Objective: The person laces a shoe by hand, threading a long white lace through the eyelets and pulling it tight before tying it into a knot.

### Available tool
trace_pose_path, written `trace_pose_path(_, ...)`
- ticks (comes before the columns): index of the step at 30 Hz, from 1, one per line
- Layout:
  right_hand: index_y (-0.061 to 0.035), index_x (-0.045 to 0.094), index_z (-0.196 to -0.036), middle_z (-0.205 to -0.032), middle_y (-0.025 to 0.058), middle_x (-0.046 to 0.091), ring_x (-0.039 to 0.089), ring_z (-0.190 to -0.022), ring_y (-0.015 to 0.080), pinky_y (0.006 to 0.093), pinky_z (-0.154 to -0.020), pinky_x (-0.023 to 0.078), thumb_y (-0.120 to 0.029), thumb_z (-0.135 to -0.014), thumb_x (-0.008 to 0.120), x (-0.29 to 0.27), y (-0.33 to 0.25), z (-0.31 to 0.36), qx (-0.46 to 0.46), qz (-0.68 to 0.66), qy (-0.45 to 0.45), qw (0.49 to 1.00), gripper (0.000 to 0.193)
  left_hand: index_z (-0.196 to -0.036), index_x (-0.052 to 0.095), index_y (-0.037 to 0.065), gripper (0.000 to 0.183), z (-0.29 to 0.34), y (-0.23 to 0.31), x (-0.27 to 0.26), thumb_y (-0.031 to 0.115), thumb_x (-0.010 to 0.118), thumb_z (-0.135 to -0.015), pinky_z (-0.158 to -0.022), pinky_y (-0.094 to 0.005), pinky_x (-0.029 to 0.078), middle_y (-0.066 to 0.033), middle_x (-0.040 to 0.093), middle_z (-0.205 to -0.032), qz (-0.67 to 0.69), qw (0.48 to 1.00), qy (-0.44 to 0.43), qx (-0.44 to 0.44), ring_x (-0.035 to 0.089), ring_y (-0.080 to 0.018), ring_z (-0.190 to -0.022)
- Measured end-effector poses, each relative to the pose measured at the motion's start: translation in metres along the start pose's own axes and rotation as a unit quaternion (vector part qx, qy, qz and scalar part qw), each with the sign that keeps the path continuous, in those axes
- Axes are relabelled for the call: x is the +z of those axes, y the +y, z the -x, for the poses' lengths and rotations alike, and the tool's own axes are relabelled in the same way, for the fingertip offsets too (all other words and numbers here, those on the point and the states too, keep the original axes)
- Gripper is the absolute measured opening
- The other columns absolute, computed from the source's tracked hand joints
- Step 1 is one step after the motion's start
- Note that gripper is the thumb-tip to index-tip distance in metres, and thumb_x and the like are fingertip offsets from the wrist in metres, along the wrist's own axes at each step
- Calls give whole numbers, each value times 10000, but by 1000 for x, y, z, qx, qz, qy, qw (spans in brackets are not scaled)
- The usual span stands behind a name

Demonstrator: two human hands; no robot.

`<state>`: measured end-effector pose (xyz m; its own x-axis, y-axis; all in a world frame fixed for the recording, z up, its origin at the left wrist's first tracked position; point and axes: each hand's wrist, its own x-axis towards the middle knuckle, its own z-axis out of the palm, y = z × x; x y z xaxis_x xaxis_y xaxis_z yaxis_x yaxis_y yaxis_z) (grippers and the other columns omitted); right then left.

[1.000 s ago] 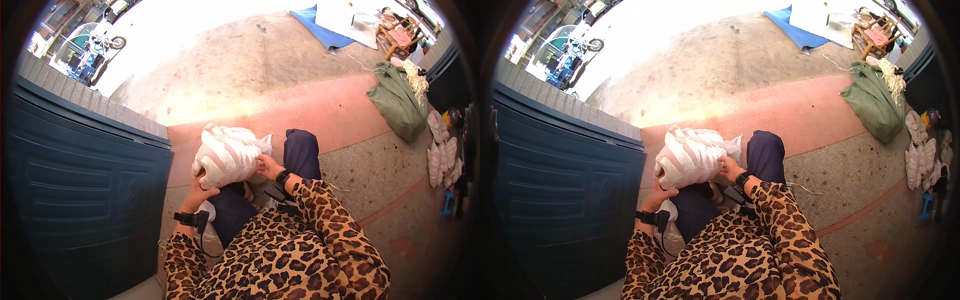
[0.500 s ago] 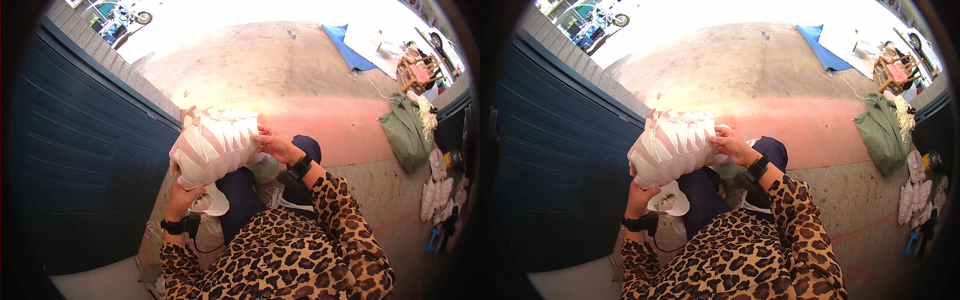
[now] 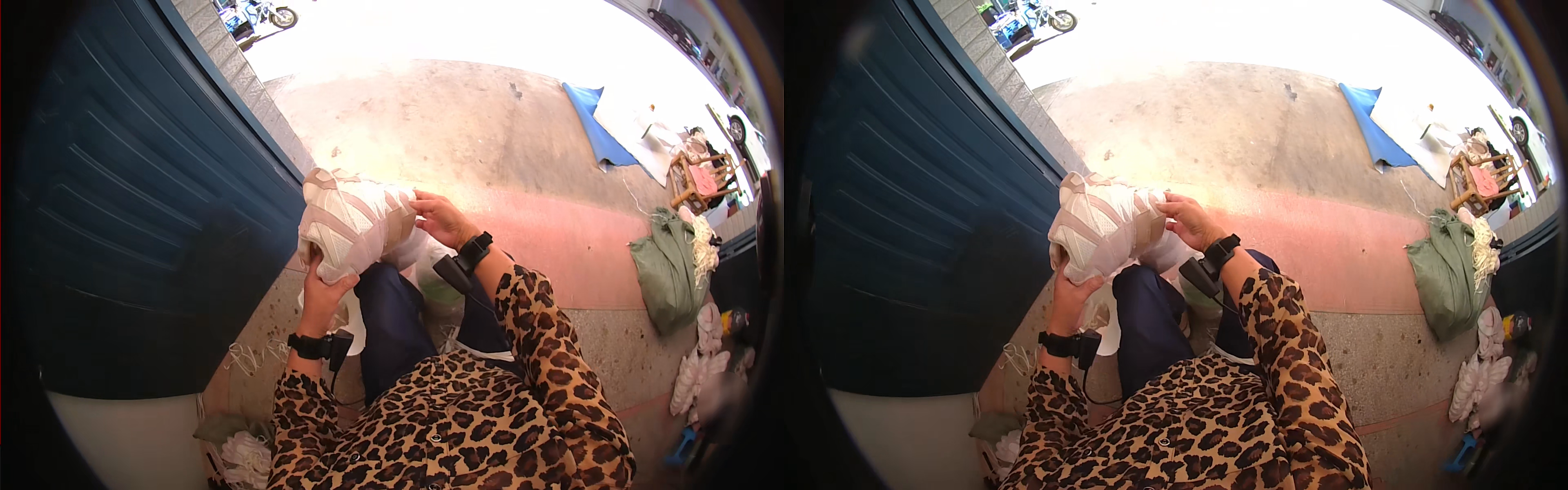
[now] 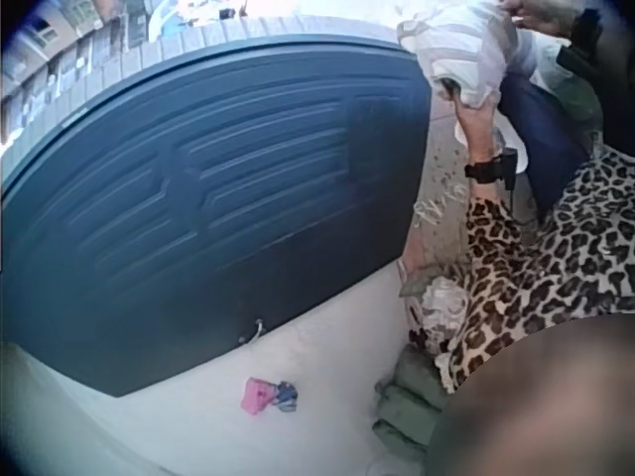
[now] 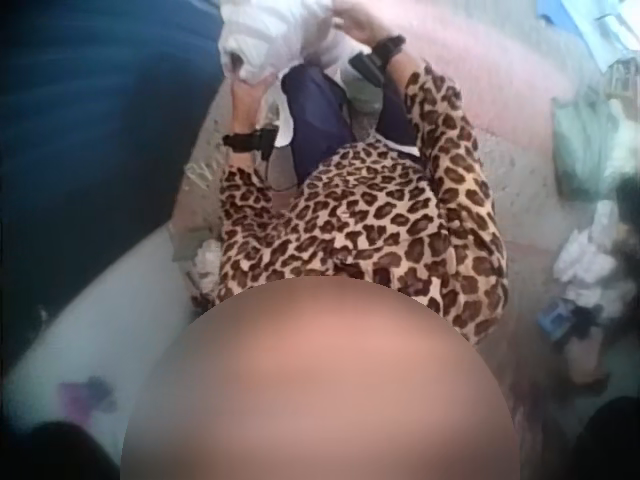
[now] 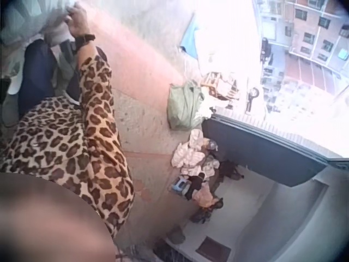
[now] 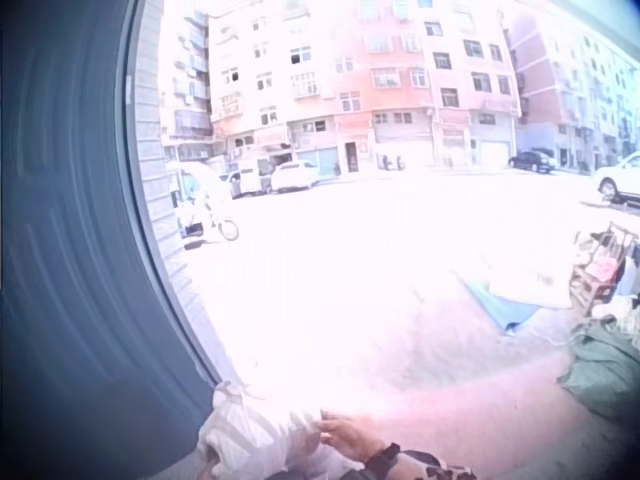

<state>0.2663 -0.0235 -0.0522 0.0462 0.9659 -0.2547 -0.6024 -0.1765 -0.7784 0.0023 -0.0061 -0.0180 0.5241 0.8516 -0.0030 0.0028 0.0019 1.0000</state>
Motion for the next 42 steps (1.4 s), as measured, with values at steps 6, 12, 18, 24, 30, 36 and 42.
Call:
trace_pose_path(6,-89,486,-1214,-1098,4,528,431,-1042,116,311,-872,334,-186,-836,547,15,-12,13,-3,37,-31,999,395,-1253,387,-4,661,19,-17,6,42,729,-689,-900,-286,411,-85,505,-1165,45,998,31,-6,507,-169,-1049)
trace_pose_path(12,-78,419,-1280,-1125,1,478,387,-1056,126,341,-903,301,-254,-828,551,35,-31,10,-40,72,-86,993,503,-1228,409,-8,634,19,-14,1,79,741,-695,-878,-286,414,-87,510,-1156,-24,995,69,71,510,-175,-1032)
trace_pose_path(18,-54,390,-1301,-1166,-4,470,423,-1002,120,316,-845,332,-229,-840,537,19,-35,59,-77,101,-84,988,515,-1221,416,-17,629,30,-7,-6,42,729,-679,-893,-294,413,-93,532,-1128,-21,1000,-20,-2,517,-179,-1031)
trace_pose_path(24,-79,496,-1155,-1088,44,549,503,-960,151,293,-815,385,-281,-898,455,-77,72,100,62,-16,162,985,330,-1172,533,47,650,23,-50,43,273,773,-612,-884,-340,423,-162,582,-1111,-266,946,-172,67,561,-269,-1027)
trace_pose_path(30,-79,544,-1027,-960,35,578,525,-853,147,288,-742,419,-324,-892,461,-84,120,128,130,-8,302,944,292,-1173,554,230,661,38,-56,103,438,747,-576,-742,-379,492,-144,637,-886,-523,801,-287,41,620,-302,-830)
trace_pose_path(36,54,530,-1036,-1059,193,564,552,-961,300,343,-841,417,-268,-905,439,-42,89,157,-224,424,310,821,360,-1121,582,236,620,45,-62,119,462,737,-565,-669,-405,495,-118,635,-754,-524,806,-260,90,627,-302,-736)
trace_pose_path(42,73,455,-1123,-1076,270,531,505,-1019,399,402,-858,426,-192,-898,426,-48,112,167,-195,652,275,679,349,-1030,569,85,416,72,-93,127,281,705,-690,-664,-388,495,-135,594,-878,-473,816,-268,194,603,-306,-796)
